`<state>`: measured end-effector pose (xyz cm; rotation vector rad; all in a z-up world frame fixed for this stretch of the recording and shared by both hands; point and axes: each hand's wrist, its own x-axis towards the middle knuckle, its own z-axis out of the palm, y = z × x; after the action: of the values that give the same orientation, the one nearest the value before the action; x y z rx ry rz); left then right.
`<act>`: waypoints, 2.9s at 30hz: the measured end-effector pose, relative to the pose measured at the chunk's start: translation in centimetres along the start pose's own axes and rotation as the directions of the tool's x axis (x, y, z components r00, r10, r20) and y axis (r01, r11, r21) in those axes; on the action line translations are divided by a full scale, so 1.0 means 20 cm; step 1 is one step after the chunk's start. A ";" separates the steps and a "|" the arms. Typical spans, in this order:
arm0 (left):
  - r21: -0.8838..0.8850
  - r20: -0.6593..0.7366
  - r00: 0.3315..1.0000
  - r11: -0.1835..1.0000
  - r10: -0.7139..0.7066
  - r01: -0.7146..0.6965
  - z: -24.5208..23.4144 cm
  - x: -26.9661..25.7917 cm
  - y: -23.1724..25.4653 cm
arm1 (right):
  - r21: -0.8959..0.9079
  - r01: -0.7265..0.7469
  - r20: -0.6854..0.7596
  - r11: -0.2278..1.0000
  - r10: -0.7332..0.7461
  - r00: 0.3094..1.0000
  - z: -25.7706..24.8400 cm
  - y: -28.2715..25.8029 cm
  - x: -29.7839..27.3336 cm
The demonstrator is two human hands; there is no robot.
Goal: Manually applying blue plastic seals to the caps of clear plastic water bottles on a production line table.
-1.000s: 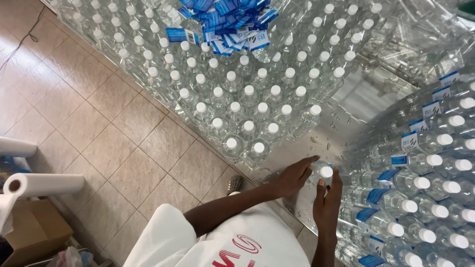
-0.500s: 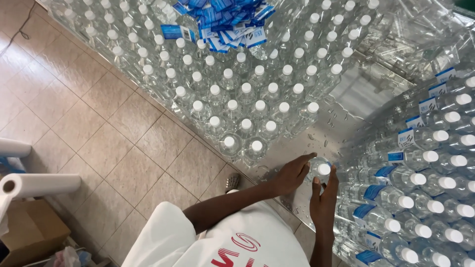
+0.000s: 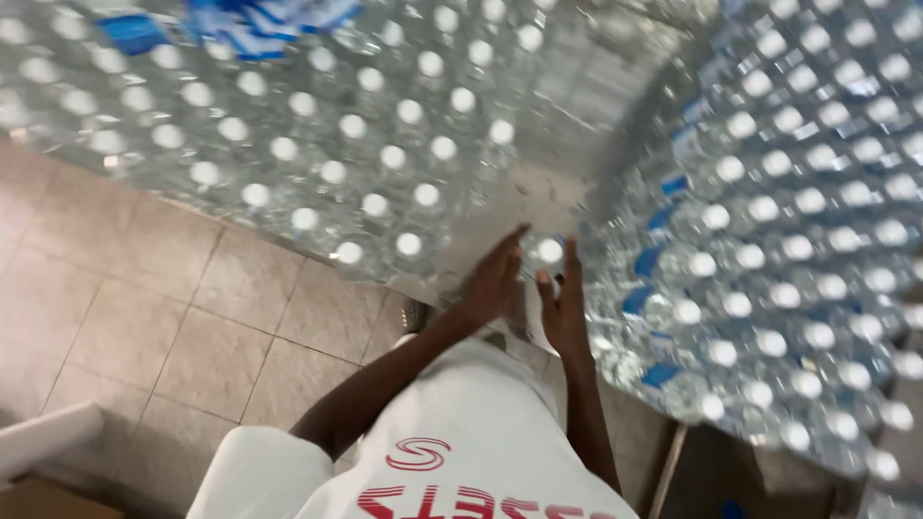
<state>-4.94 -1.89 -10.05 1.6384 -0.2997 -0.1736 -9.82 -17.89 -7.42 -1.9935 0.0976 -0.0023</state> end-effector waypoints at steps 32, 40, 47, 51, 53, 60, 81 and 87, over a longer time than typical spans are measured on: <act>-0.016 -0.013 0.999 0.999 0.044 -0.045 -0.07 -0.03 0.04 | 0.289 -0.013 0.100 0.957 -0.016 0.995 0.00 0.10 0.07; 0.017 -0.007 1.000 0.999 0.031 -0.030 -0.09 0.00 -0.01 | 0.254 0.013 0.044 0.967 -0.025 0.999 -0.01 0.09 0.09; 0.110 -0.003 1.000 0.994 0.018 -0.018 -0.11 0.00 0.06 | 0.316 0.045 -0.097 0.948 -0.015 0.995 0.04 0.06 0.19; 0.146 0.002 1.000 0.989 -0.003 0.002 -0.10 0.01 0.18 | 0.272 0.003 -0.077 0.962 0.019 0.997 0.01 0.07 0.21; 0.157 0.007 0.999 0.987 -0.041 0.039 -0.10 0.00 0.21 | 0.228 -0.033 -0.062 0.973 0.049 0.997 0.00 0.06 0.22; 0.135 -0.033 0.999 0.991 0.023 -0.019 -0.13 0.03 0.19 | 0.226 -0.032 -0.058 0.974 0.047 0.997 0.00 0.13 0.24; 0.097 0.011 0.999 0.995 -0.037 0.035 -0.13 0.04 0.22 | 0.167 -0.010 -0.160 0.986 0.038 0.986 0.01 0.13 0.26; 0.014 0.066 0.998 1.000 -0.021 0.020 -0.13 0.08 0.09 | 0.264 0.131 -0.266 0.956 -0.058 0.962 0.05 0.08 0.26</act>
<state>-2.89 -0.03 -8.01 1.6520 -0.3348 -0.2422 -4.75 -18.06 -9.50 -1.7043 0.1581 -0.3209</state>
